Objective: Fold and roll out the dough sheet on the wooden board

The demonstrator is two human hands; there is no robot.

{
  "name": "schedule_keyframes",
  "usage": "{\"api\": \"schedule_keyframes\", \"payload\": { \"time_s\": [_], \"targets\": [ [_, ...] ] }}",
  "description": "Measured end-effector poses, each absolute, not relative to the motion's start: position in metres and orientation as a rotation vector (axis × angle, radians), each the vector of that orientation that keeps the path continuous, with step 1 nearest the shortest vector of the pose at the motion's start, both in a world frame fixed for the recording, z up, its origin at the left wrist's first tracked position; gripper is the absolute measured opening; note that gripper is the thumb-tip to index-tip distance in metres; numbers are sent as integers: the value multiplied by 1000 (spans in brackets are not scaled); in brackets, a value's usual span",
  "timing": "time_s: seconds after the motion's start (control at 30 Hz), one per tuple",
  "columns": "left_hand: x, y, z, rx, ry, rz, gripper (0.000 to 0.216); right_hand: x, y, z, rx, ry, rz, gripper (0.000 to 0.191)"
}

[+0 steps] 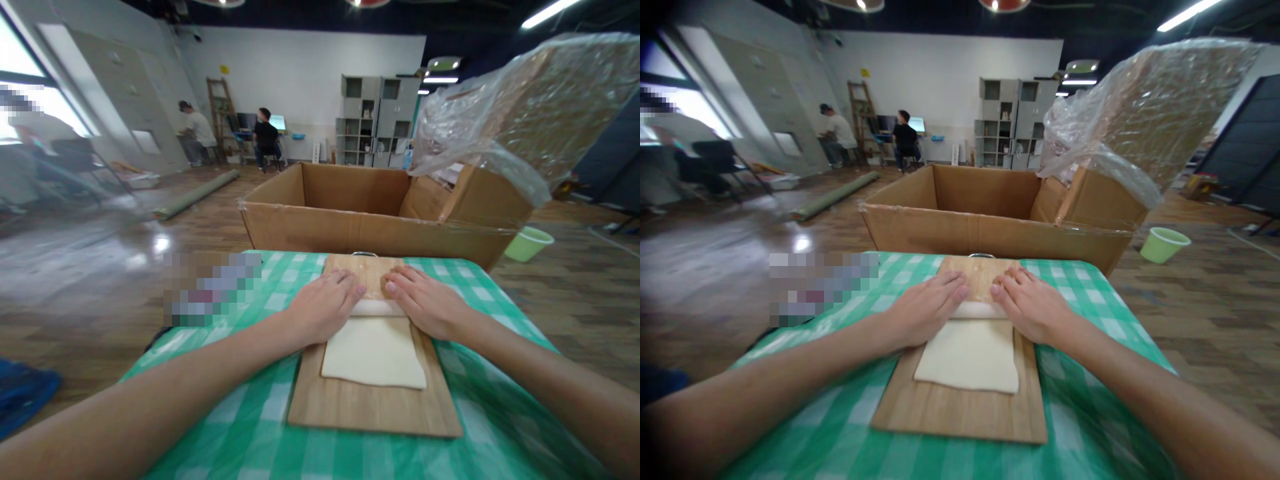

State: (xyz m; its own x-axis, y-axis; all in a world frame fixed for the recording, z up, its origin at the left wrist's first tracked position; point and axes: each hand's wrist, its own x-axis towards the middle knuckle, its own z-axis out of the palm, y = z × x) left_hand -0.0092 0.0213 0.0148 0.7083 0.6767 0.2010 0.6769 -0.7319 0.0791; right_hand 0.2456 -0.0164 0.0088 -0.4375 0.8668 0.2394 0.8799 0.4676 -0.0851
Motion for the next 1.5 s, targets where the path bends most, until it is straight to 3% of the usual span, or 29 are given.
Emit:
{"api": "schedule_keyframes", "payload": {
  "time_s": [0.13,0.3,0.5,1.1,1.33,1.5],
  "targets": [
    [-10,24,15,-2903,-1045,-288,57,242,-22,4,-1558,-2454,-126,53],
    [-20,0,16,-2907,-1059,-339,63,222,-79,-1,-1796,-2301,-230,72],
    [-22,-4,18,-2955,-1108,-308,71,215,-116,-5,-1732,-2307,-210,67],
    [-13,-1,11,-2893,-1256,-413,59,227,-26,17,-1803,-2523,-320,50],
    [-34,-34,19,-2997,-1082,-352,47,229,-73,6,-1747,-2393,-332,57],
    [-41,-35,29,-3076,-1040,-302,45,240,-111,-9,-1569,-2406,-466,48]
  ]
}}
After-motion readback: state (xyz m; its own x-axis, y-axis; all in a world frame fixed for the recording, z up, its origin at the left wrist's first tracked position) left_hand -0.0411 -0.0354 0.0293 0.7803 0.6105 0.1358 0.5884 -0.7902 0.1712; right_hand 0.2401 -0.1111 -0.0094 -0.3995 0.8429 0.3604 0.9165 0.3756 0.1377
